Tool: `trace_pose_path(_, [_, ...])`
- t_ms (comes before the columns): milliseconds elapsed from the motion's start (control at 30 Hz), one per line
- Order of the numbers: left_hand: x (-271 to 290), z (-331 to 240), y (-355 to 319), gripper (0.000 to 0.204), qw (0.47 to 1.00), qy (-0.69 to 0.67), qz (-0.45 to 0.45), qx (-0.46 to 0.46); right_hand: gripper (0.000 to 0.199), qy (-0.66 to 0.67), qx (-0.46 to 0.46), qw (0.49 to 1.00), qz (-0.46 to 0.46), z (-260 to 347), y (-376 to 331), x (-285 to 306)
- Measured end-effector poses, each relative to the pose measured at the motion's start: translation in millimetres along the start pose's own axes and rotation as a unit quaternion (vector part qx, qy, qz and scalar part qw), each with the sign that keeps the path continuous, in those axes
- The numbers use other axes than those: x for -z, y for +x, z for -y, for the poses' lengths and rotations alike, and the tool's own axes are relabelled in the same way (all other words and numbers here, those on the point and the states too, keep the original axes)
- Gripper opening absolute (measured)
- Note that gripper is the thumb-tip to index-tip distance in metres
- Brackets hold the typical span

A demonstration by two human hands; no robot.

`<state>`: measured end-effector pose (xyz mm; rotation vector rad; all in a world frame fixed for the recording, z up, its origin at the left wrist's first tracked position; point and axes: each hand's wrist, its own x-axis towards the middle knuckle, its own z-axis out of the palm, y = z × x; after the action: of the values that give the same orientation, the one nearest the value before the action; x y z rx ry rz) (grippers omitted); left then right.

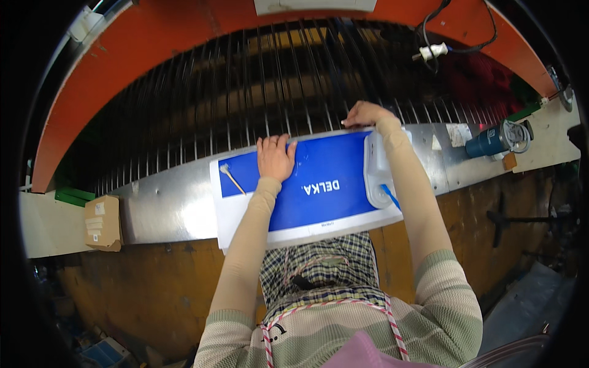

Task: The person uses a wooden stick to scoop a white substance from a small container and applies it to a blue DELKA sign on a metal workbench. They then use a blue plastic tool to spread the substance on the sign's surface.

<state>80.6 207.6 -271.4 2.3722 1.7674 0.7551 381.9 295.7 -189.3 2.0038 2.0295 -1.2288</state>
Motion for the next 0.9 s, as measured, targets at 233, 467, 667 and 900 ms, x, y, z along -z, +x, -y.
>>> trace_pose_path(233, [-6,0,2,0.03,1.0,0.02,-0.011,0.011,0.031,-0.013,-0.047,0.998,0.045,9,3,4])
trace_pose_path(467, [1,-3,6,0.029,1.0,0.012,0.019,0.02,0.032,0.009,-0.05,0.996,0.07,13,-2,9])
trace_pose_path(667, [-1,-4,3,0.025,0.999,0.022,-0.039,-0.01,0.03,0.017,-0.027,0.998,0.046,-5,3,6])
trace_pose_path(900, [-1,-4,1,0.026,1.0,-0.001,-0.01,0.015,0.024,0.029,0.041,0.999,0.019,-6,1,4])
